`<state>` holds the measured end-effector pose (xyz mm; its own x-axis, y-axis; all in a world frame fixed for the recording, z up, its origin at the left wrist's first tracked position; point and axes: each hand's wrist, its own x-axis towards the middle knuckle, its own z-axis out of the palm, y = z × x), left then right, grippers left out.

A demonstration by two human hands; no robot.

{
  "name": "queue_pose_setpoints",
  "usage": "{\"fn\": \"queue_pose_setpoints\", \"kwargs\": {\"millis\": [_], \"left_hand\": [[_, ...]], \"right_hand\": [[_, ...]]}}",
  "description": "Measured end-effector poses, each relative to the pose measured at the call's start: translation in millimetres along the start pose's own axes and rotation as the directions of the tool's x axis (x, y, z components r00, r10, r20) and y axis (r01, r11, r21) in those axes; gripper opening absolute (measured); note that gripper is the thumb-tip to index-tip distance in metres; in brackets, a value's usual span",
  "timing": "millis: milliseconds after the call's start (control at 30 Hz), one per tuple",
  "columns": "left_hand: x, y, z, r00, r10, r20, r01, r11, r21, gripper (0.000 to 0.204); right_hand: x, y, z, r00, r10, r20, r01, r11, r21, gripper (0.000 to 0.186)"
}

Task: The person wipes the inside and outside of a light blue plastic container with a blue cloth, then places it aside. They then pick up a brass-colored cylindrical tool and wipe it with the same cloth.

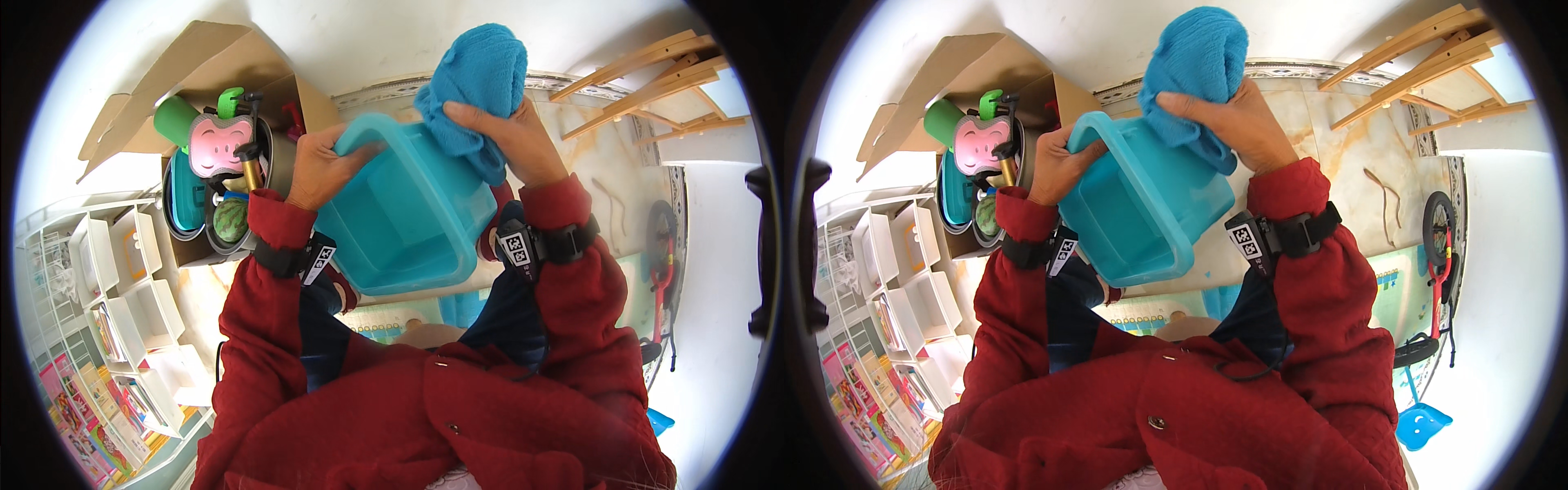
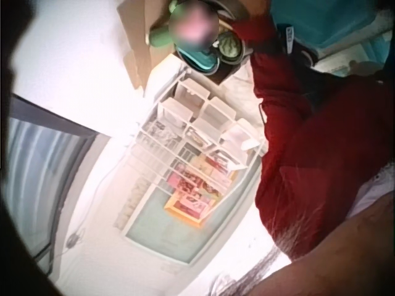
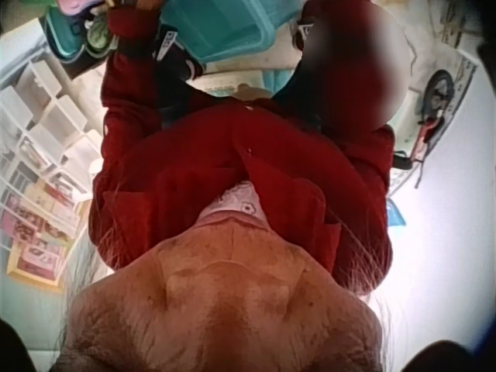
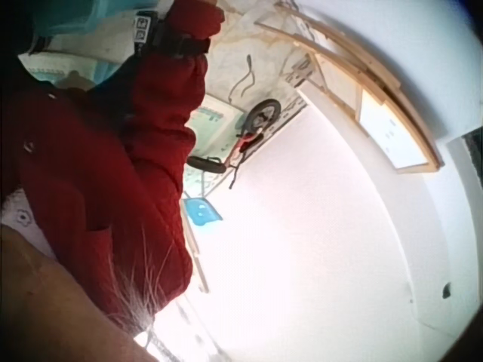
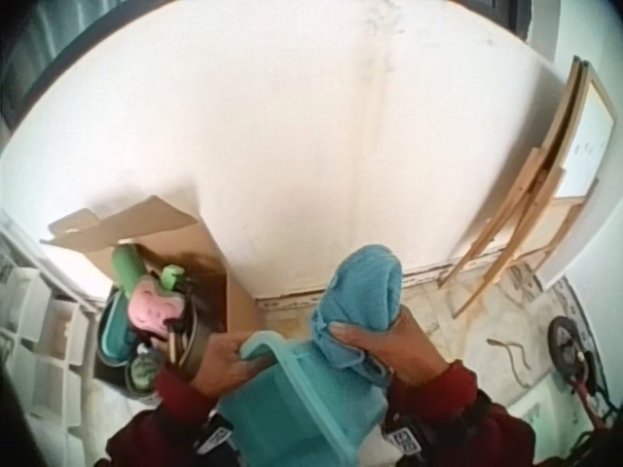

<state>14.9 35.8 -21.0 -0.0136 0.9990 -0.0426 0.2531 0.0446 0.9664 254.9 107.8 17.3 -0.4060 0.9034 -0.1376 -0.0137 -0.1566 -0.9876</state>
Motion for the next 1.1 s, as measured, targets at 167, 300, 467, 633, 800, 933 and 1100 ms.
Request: {"fn": "queue_pose_setpoints", "kwargs": {"millis": [167, 300, 467, 633, 800, 933, 1100], "left_hand": [[-2.6, 1.2, 0.9, 0.985, 0.155, 0.073, -0.165, 0.971, 0.173, 0.019], [-4.8, 0.4, 3.2, 0.971, 0.216, 0.103, -0.231, 0.958, 0.171, 0.022], [-5.7, -1.6, 2.3, 0.968, 0.227, 0.111, -0.248, 0.935, 0.252, 0.023], [-5.7, -1.1, 4.5, 0.967, 0.225, 0.118, -0.248, 0.939, 0.238, 0.023], [-6.1, 0.9, 7.4, 0.996, 0.074, 0.048, -0.079, 0.990, 0.117, 0.024], [-1.3, -5.1, 6.4, 0.991, -0.080, -0.105, 0.087, 0.994, 0.060, 0.026], [3.7, -17.7, -1.9, 0.972, -0.147, -0.182, 0.166, 0.982, 0.091, 0.032]], "right_hand": [[8.3, 1.0, 0.5, 0.999, 0.037, -0.002, -0.037, 0.998, -0.056, 0.065], [0.2, -1.6, 12.9, 0.995, 0.030, 0.099, -0.024, 0.998, -0.060, 0.065], [-4.9, -5.1, 19.4, 0.968, 0.063, 0.244, -0.044, 0.996, -0.083, 0.064], [0.4, 0.0, 10.6, 0.961, 0.067, 0.268, -0.013, 0.980, -0.198, 0.058], [7.2, 9.0, -5.5, 0.984, 0.108, 0.144, -0.017, 0.852, -0.523, 0.048], [10.0, 12.5, -13.3, 0.995, 0.066, 0.074, -0.006, 0.784, -0.621, 0.042], [8.0, 8.4, -10.5, 0.985, 0.127, 0.114, -0.053, 0.862, -0.505, 0.058]]}}
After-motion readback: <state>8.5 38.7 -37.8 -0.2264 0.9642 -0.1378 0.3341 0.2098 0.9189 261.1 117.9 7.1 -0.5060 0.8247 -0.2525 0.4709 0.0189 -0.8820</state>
